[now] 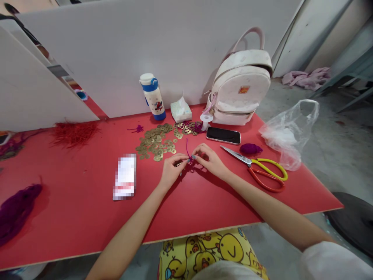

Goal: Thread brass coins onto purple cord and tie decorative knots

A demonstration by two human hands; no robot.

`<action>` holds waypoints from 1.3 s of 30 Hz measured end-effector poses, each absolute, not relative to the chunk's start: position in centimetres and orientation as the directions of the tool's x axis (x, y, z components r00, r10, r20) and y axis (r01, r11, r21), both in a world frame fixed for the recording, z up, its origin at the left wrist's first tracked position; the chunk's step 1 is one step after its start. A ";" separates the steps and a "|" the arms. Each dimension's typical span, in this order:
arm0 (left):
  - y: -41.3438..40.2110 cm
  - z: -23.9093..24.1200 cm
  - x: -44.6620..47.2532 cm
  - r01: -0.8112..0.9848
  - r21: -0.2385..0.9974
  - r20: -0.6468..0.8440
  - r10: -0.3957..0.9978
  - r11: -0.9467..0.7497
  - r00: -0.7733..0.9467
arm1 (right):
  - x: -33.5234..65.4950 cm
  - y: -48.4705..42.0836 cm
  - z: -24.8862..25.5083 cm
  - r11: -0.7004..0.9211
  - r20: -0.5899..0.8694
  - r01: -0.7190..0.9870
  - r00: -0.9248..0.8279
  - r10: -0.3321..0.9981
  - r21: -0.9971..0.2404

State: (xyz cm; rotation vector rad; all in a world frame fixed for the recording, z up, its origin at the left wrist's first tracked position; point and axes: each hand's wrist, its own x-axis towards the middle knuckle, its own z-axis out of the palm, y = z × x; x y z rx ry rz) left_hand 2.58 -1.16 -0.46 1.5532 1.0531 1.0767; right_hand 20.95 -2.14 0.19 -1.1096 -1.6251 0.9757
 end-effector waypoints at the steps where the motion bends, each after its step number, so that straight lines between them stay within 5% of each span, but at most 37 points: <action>1: -1.2 -0.5 2.6 0.129 0.973 0.154 0.956 -0.191 0.249 | 20.9 -2.1 0.2 0.299 0.256 0.242 -0.194 0.947 -0.923; 7: -1.2 -0.5 2.5 0.140 0.970 0.156 0.952 -0.198 0.265 | 21.0 -2.2 0.4 0.264 0.220 0.197 -0.219 0.951 -0.944; 15: -1.3 -0.4 2.6 0.161 0.966 0.154 0.953 -0.200 0.259 | 21.4 -1.6 0.5 -0.169 -0.117 -0.324 -0.175 0.978 -0.931; 25: -1.0 -1.0 2.5 0.156 0.982 0.078 0.980 -0.107 0.181 | 24.6 0.3 0.5 0.026 -0.046 -0.448 0.148 0.988 -0.894; 27: -0.9 -1.1 2.5 0.144 0.987 0.051 0.987 -0.074 0.155 | 24.2 0.2 0.4 0.108 -0.008 -0.389 0.284 0.959 -0.915; 30: -0.9 -1.0 2.5 0.112 0.993 0.005 0.992 -0.019 0.126 | 23.2 -0.6 0.6 0.294 0.234 -0.113 0.370 0.899 -0.949; 33: -1.0 -0.7 2.5 0.068 0.997 -0.052 0.993 0.045 0.106 | 22.3 -1.6 0.8 0.370 0.400 0.201 0.133 0.907 -0.907; 36: -0.9 -0.6 2.5 -0.006 0.995 -0.103 0.990 0.104 0.094 | 21.6 -2.4 0.7 0.401 0.372 0.449 -0.155 0.915 -0.799; 39: -0.8 -0.7 2.6 -0.132 0.978 -0.148 0.985 0.160 0.090 | 21.2 -2.8 0.3 0.473 0.349 0.516 -0.323 0.880 -0.714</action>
